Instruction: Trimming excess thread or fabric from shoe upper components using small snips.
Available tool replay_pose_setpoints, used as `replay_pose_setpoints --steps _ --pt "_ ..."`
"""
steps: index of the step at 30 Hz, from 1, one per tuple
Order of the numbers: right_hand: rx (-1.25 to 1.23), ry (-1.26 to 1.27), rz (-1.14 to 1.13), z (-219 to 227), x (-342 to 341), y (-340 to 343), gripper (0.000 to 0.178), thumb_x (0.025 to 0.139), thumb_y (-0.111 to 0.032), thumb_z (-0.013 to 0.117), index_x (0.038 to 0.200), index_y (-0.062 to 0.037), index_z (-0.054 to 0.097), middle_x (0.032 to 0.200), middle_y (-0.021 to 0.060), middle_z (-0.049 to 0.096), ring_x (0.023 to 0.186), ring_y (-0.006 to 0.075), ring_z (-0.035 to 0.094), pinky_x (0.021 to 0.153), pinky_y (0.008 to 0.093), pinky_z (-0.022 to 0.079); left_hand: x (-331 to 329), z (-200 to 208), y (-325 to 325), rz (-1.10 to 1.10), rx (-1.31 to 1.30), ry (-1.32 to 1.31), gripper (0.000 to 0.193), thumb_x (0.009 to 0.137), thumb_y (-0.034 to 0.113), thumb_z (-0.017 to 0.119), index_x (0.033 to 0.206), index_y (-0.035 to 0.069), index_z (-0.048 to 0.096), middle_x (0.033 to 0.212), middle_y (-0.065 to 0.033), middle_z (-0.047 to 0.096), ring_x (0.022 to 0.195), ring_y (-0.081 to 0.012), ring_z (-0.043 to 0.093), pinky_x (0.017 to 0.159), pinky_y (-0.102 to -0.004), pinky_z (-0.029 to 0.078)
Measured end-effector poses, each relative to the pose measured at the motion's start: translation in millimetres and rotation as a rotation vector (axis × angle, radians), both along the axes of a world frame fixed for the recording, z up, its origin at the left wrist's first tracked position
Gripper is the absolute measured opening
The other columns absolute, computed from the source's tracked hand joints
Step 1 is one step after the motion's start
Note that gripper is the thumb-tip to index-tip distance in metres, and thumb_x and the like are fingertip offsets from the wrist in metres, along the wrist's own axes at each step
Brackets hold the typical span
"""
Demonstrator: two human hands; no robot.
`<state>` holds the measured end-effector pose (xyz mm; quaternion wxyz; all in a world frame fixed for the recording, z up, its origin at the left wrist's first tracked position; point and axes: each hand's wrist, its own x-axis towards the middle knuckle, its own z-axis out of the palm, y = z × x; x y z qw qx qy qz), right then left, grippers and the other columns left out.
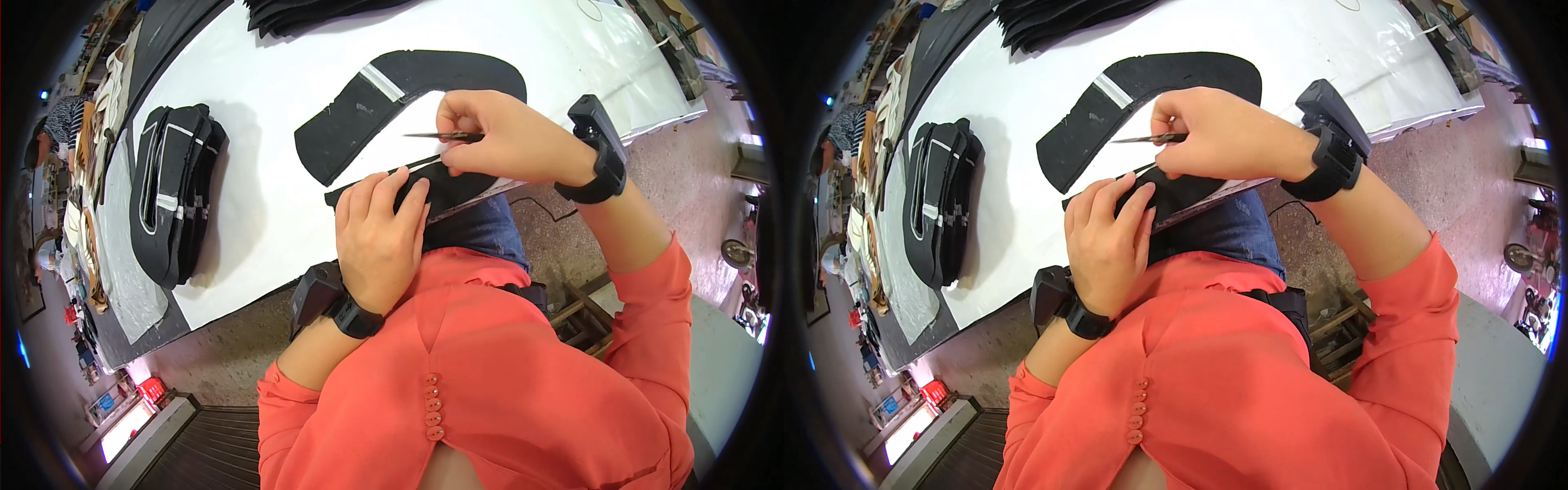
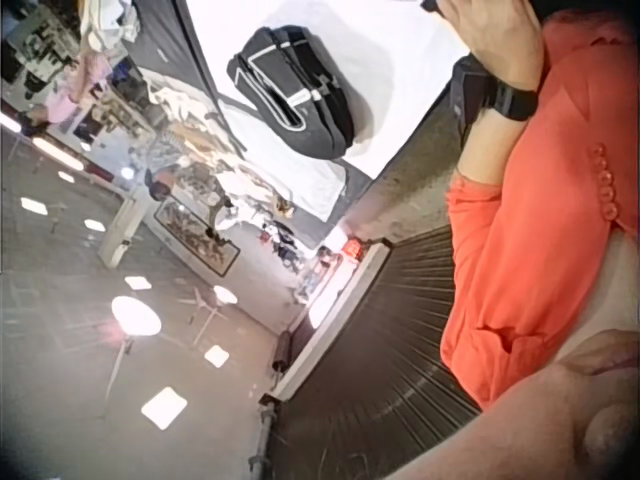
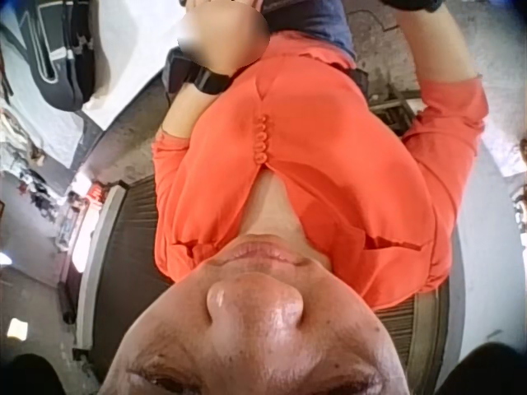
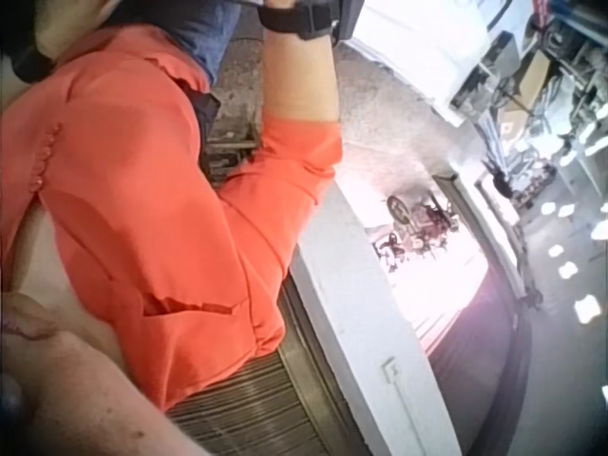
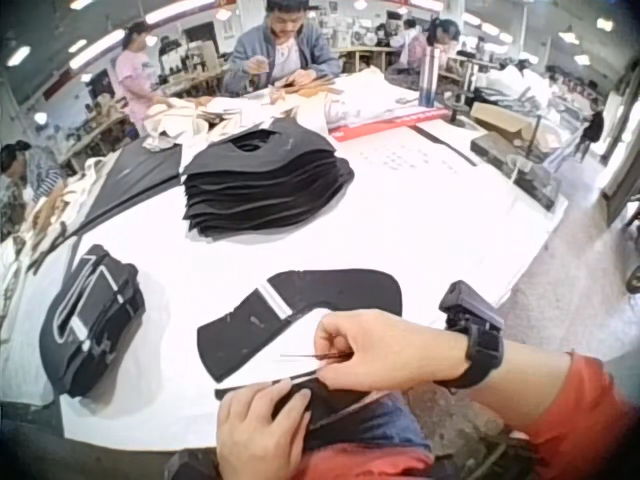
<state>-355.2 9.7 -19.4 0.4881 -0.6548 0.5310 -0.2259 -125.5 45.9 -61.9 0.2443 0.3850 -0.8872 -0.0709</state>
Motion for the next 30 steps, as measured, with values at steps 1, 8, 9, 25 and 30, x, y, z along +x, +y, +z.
replay_pose_setpoints --steps 1,8,9,25,30 --pt "0.059 0.028 -0.055 -1 -2 1 0.019 0.088 -0.013 0.069 0.098 0.0006 0.061 0.075 0.0053 0.066 0.068 0.0105 0.063 0.06 0.0279 0.046 0 0 0 -0.003 0.001 0.004 0.029 0.084 0.007 0.075 0.113 0.009 0.073 0.12 -0.0064 0.066 0.112 -0.0298 0.06 0.095 -0.0443 0.046" --pt "-0.042 0.254 -0.103 -11 -7 7 0.026 0.086 -0.022 0.074 0.081 0.003 0.067 0.063 0.0061 0.059 0.056 0.0124 0.053 0.055 0.0302 0.043 0 -1 0 0.003 0.001 0.013 0.03 0.084 0.007 0.075 0.114 0.009 0.073 0.12 -0.0072 0.067 0.113 -0.0305 0.06 0.097 -0.0442 0.046" --pt "-0.05 0.275 -0.115 -10 -6 7 0.028 0.085 -0.022 0.074 0.079 0.0035 0.067 0.063 0.0072 0.058 0.056 0.0132 0.052 0.055 0.0307 0.043 0 -1 0 0.001 0.003 0.014 0.03 0.084 0.007 0.075 0.114 0.009 0.073 0.12 -0.0072 0.067 0.113 -0.0305 0.06 0.097 -0.0442 0.046" --pt "-0.208 0.101 0.004 -9 12 1 0.018 0.081 -0.013 0.068 0.092 0.001 0.064 0.074 0.0168 0.069 0.067 0.0298 0.067 0.063 0.0364 0.052 0 -7 1 0.017 -0.001 0.042 0.031 0.084 0.007 0.075 0.114 0.009 0.073 0.122 -0.0065 0.066 0.112 -0.0302 0.06 0.096 -0.044 0.046" --pt "0.177 0.027 -0.118 2 16 -13 0.028 0.086 -0.026 0.069 0.087 0.0025 0.067 0.076 0.0096 0.074 0.063 0.0154 0.067 0.06 0.0321 0.052 0 -7 2 0.015 -0.004 0.044 0.031 0.083 0.006 0.075 0.114 0.009 0.073 0.122 -0.0064 0.066 0.112 -0.0299 0.061 0.096 -0.044 0.046"
